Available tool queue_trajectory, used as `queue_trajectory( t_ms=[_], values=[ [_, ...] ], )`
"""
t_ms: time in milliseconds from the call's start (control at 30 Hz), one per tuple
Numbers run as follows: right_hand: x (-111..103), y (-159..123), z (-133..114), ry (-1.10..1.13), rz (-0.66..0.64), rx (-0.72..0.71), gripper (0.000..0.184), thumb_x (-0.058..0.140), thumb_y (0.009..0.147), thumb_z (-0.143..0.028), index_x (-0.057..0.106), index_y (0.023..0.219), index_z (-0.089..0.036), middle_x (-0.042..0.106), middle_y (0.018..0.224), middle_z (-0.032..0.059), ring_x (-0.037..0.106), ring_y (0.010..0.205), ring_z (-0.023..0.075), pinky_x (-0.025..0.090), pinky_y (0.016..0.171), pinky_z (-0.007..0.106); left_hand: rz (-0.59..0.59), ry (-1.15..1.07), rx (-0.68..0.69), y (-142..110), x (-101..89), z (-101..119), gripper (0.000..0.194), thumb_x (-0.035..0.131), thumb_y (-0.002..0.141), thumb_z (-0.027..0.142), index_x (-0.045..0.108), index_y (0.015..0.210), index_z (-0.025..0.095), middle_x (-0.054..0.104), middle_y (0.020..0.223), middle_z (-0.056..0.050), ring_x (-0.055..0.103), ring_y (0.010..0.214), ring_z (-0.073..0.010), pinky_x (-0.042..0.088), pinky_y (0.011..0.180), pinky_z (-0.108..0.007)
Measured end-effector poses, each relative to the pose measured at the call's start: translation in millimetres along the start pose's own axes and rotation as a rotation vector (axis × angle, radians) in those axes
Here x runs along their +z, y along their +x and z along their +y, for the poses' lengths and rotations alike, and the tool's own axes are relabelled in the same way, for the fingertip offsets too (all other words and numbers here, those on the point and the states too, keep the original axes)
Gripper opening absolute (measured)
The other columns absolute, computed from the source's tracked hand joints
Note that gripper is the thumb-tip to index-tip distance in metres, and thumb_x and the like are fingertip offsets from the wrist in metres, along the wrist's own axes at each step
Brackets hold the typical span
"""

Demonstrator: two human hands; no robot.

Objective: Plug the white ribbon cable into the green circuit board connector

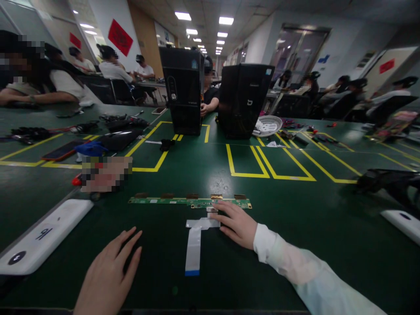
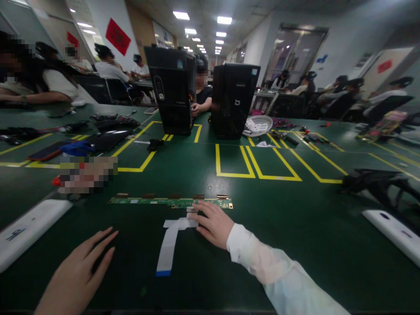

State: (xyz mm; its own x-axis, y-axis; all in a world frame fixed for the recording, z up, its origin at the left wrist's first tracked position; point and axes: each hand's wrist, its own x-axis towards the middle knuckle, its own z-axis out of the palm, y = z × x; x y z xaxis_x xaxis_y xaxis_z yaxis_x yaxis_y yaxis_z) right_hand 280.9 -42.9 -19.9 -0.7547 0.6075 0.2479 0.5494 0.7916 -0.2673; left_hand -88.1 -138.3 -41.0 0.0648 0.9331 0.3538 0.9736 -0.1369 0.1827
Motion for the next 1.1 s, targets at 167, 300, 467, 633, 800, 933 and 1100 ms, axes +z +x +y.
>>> queue_trajectory(
  t_ms=[167, 300, 467, 633, 800, 933, 1100],
  values=[
    [-7.0, 2.5, -7.3, -0.017, -0.094, 0.071, 0.055, 0.058, 0.092, -0.043, 0.049, 0.144, -0.027, 0.031, 0.157, 0.0154, 0.027, 0.145, 0.0347, 0.030, 0.113, 0.059, 0.003, -0.036, -0.036, 2.9, 0.1, 4.0, 0.044, 0.040, 0.094, 0.049, 0.064, 0.120, 0.023, 0.064, 0.128, -0.010, 0.058, 0.122, -0.0296, 0.050, 0.101, -0.052],
    [-8.6, 3.8, -8.6, -0.017, -0.138, 0.102, 0.061, 0.061, 0.089, -0.049, 0.046, 0.146, -0.031, 0.026, 0.159, 0.0144, 0.024, 0.146, 0.0373, 0.027, 0.114, 0.061, -0.009, -0.055, -0.040, 4.9, -2.1, 6.6, 0.042, 0.041, 0.093, 0.048, 0.065, 0.118, 0.024, 0.065, 0.128, -0.009, 0.058, 0.122, -0.0288, 0.050, 0.100, -0.051],
    [-4.8, 4.7, -8.9, -0.024, -0.136, 0.104, 0.058, 0.058, 0.092, -0.048, 0.048, 0.145, -0.029, 0.031, 0.157, 0.0158, 0.028, 0.144, 0.0360, 0.026, 0.114, 0.061, 0.009, -0.067, -0.044, 6.2, -0.7, 6.2, 0.045, 0.043, 0.092, 0.049, 0.065, 0.121, 0.022, 0.065, 0.127, -0.011, 0.060, 0.120, -0.0293, 0.050, 0.101, -0.050],
    [-3.1, 6.0, -10.7, -0.057, -0.137, 0.099, 0.055, 0.055, 0.094, -0.048, 0.049, 0.144, -0.027, 0.034, 0.154, 0.0175, 0.029, 0.144, 0.0352, 0.026, 0.114, 0.060, 0.002, -0.058, -0.043, 6.8, 0.2, 7.7, 0.047, 0.041, 0.093, 0.048, 0.064, 0.122, 0.019, 0.064, 0.127, -0.012, 0.059, 0.120, -0.0293, 0.049, 0.101, -0.051],
    [-4.0, -1.0, -11.7, -0.088, -0.127, 0.111, 0.054, 0.056, 0.093, -0.046, 0.051, 0.142, -0.024, 0.036, 0.151, 0.0201, 0.033, 0.141, 0.0364, 0.028, 0.113, 0.060, 0.028, -0.073, -0.033, 7.6, -0.6, 9.9, 0.046, 0.040, 0.093, 0.046, 0.065, 0.120, 0.017, 0.066, 0.126, -0.013, 0.060, 0.118, -0.0294, 0.049, 0.101, -0.051],
    [-7.2, -28.3, -8.1, -0.100, -0.087, 0.136, 0.051, 0.056, 0.093, -0.045, 0.053, 0.140, -0.026, 0.038, 0.151, 0.0182, 0.034, 0.141, 0.0342, 0.030, 0.113, 0.059, 0.045, -0.079, -0.037, 7.0, -0.7, 10.7, 0.045, 0.041, 0.093, 0.046, 0.065, 0.119, 0.018, 0.066, 0.125, -0.013, 0.061, 0.118, -0.0292, 0.050, 0.101, -0.050],
    [-13.2, -90.2, -1.9, -0.148, -0.003, 0.198, 0.048, 0.047, 0.097, -0.046, 0.051, 0.142, -0.030, 0.038, 0.153, 0.0148, 0.037, 0.140, 0.0317, 0.034, 0.112, 0.057, 0.040, -0.069, -0.031, 5.7, -0.1, 10.0, 0.046, 0.041, 0.093, 0.047, 0.064, 0.123, 0.019, 0.065, 0.127, -0.012, 0.060, 0.119, -0.0300, 0.049, 0.101, -0.051]
  ],
)
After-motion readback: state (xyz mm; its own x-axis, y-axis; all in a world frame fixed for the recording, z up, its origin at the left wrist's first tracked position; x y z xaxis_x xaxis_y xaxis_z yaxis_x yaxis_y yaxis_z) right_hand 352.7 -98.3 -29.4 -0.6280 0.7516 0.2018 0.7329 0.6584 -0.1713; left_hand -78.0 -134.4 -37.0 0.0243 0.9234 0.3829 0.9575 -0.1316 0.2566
